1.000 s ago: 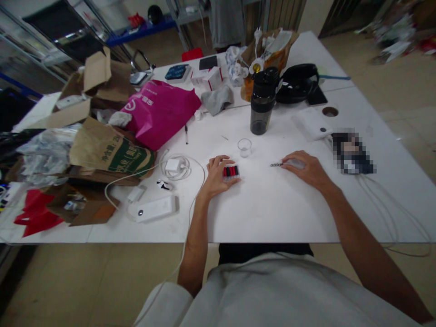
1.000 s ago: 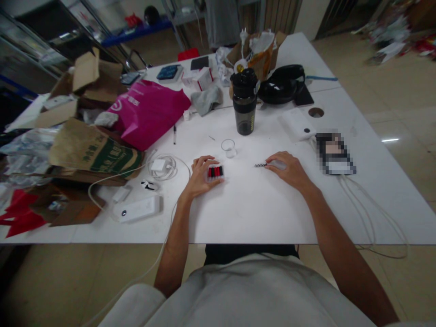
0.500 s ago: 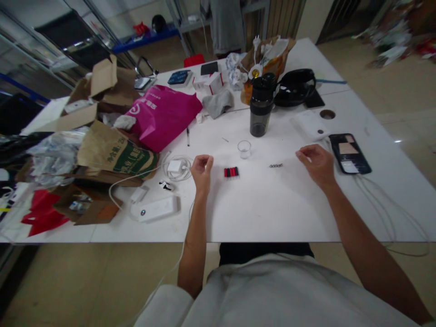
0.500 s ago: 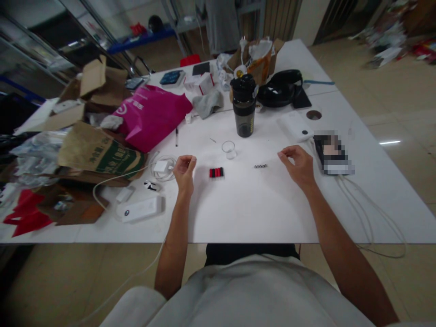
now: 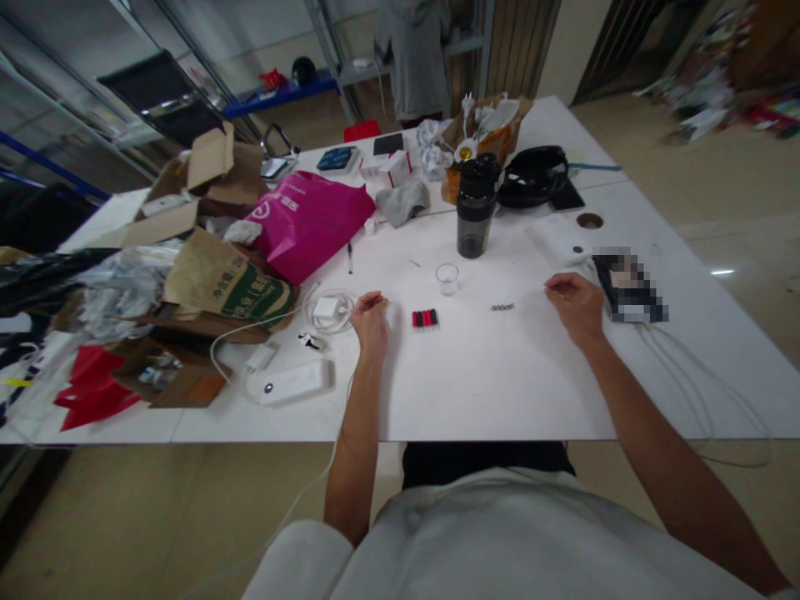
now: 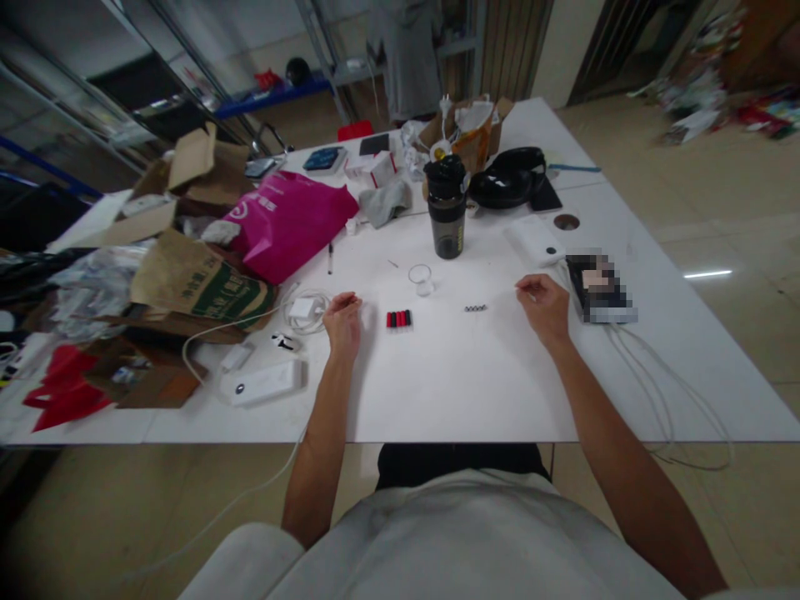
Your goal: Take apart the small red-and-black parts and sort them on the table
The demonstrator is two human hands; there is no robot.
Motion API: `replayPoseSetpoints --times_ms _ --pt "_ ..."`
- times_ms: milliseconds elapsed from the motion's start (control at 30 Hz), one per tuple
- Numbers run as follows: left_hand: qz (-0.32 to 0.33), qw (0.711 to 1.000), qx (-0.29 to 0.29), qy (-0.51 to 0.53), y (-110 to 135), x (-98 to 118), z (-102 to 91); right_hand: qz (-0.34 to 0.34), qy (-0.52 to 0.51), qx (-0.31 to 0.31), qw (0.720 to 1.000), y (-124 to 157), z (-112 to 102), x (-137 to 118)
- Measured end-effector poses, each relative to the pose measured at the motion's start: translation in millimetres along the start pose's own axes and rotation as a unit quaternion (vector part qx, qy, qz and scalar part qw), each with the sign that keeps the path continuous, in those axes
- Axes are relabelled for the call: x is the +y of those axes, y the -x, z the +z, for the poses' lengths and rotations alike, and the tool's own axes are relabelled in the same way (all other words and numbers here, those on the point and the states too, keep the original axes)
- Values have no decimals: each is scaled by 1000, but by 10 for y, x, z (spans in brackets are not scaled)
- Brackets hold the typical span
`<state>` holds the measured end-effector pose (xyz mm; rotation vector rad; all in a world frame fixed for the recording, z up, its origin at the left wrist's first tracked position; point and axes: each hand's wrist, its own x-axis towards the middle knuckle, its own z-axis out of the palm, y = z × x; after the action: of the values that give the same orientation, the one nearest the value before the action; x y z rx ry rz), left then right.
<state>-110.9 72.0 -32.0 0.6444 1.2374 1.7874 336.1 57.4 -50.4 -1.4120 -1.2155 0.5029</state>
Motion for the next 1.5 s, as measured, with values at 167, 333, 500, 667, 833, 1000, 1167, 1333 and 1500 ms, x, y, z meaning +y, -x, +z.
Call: replayPoseSetpoints --times_ms 167,333,500,667,833,1000,1167,1333,1500 --pt "-5 1000 -6 15 -10 13 -30 1 6 15 1000 -2 -19 42" --pt "-1 1000 -21 23 18 35 -16 10 -30 18 999 0 -6 43" --pt "-12 999 -31 33 57 64 6 35 -59 22 997 0 8 53" --pt "-21 998 -47 29 78 108 -7 33 -78 18 996 -5 36 52" --pt "-25 997 -64 32 107 152 -2 21 -81 25 996 8 71 -17" --pt "-27 996 -70 56 144 182 37 6 -42 21 999 29 60 -63" --pt "-34 995 -69 55 163 209 52 -73 90 14 993 99 2 -75" --pt "-27 995 -76 59 167 215 53 -132 258 -11 957 221 -29 -74" --pt "-32 994 -81 66 174 208 74 -112 326 -14 939 291 -73 -70"
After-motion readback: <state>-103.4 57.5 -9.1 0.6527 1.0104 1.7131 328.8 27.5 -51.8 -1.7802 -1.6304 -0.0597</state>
